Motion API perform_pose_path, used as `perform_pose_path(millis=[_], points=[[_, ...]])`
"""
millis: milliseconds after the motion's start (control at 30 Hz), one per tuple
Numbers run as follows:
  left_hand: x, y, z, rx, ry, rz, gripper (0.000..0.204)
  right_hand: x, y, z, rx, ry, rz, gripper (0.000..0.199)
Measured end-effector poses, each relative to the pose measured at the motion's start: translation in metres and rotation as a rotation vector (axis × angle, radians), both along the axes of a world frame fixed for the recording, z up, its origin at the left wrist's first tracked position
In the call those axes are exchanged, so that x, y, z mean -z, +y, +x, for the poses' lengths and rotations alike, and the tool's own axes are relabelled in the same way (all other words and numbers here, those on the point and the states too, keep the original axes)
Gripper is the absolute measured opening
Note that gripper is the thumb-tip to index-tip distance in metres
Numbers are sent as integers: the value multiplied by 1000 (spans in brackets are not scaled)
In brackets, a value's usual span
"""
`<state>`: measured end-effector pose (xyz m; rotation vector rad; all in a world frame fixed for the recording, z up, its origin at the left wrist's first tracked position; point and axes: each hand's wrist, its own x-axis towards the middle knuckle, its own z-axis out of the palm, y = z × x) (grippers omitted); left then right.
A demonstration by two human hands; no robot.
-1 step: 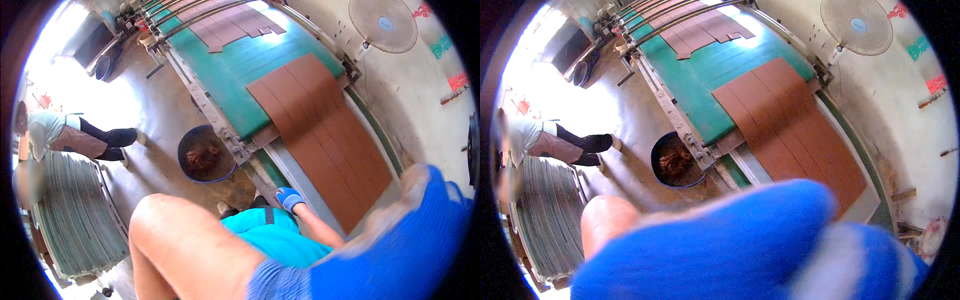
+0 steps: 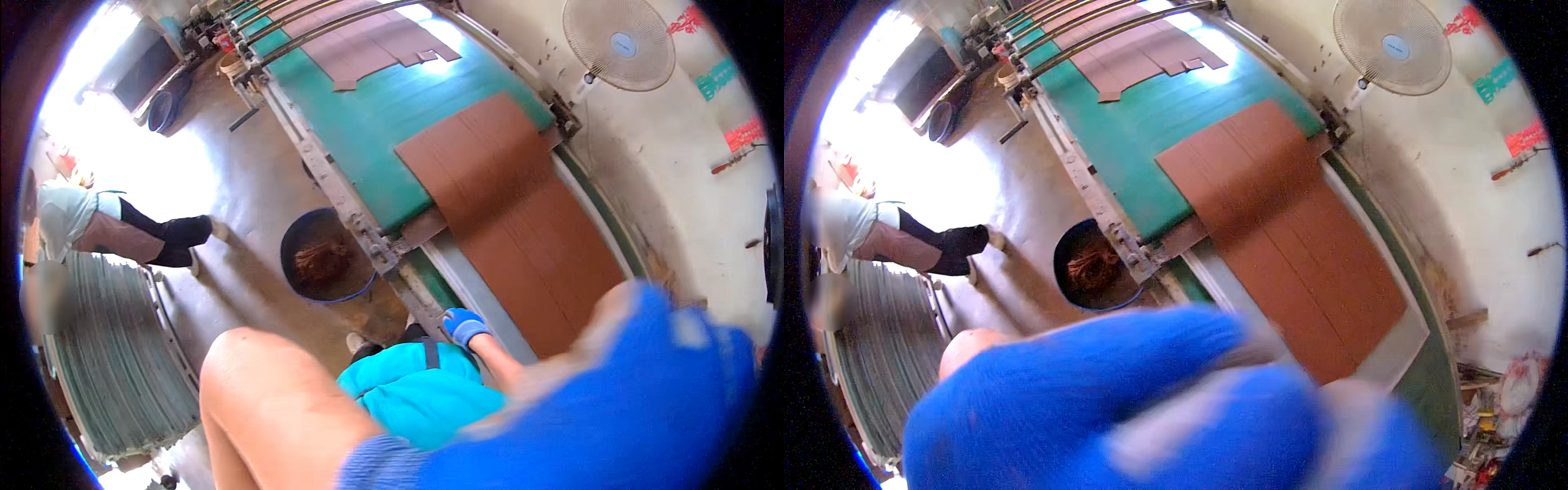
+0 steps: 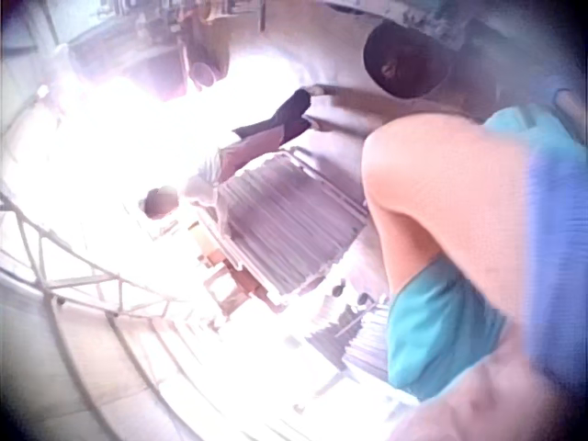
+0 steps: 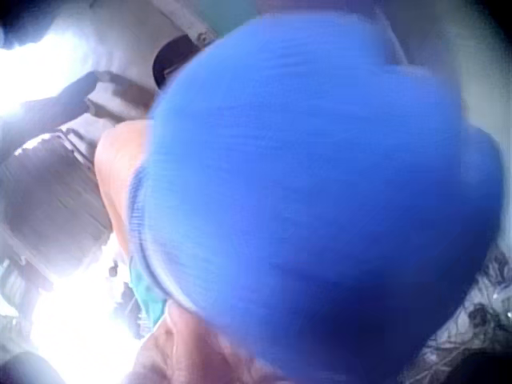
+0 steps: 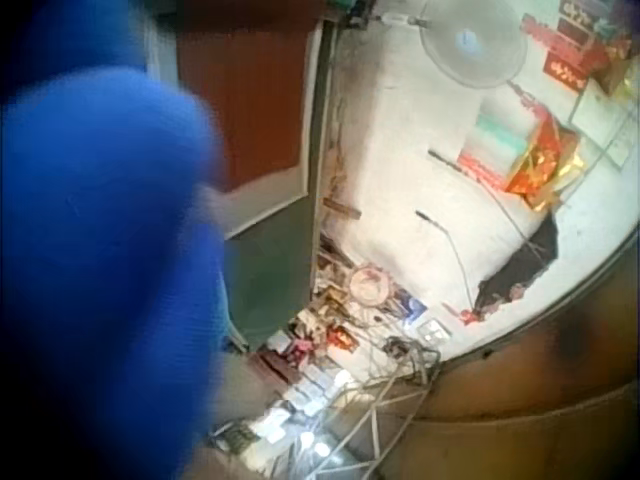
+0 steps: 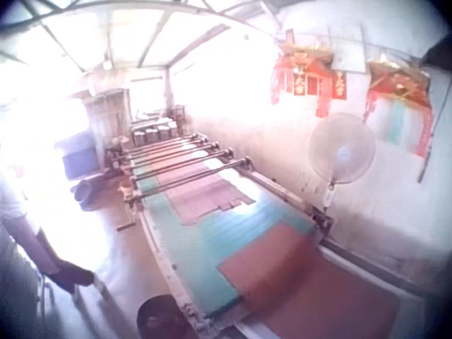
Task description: The person repeatedly picks up rectangular frames and places them onto a conveyor belt. They then pick up small brown rectangular pieces and arrange them inside the frames. The person continues this cycle of placing frames and arranging pieces throughout the video.
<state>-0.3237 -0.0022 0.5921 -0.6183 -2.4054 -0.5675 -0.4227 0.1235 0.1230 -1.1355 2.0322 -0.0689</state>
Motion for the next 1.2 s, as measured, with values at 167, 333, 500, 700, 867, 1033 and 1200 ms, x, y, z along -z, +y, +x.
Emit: perform_pose_path(millis=[167, 333, 500, 700, 867, 1033, 1200], points=[[-5, -11, 27, -130, 0, -33, 25, 3, -9, -8, -26, -50, 67, 33], [35, -59, 123, -798, -112, 185, 36, 9, -6, 5, 69, -8, 62, 33], [199, -135, 212, -820, -394, 1263, 34, 19, -3, 42, 12, 3, 72, 32], [380, -119, 294, -1030, -687, 1588, 20, 8, 10, 88, 87, -28, 207, 32], [425, -115, 298, -1023, -687, 1480, 29, -23, -1, 92, 69, -4, 250, 32], [412, -147, 249, -1004, -676, 1479, 45, -48, -114, 20, 86, 131, -303, 22], [401, -205, 164, -955, -698, 1428, 45, -45, -310, -58, -94, 357, -869, 18]])
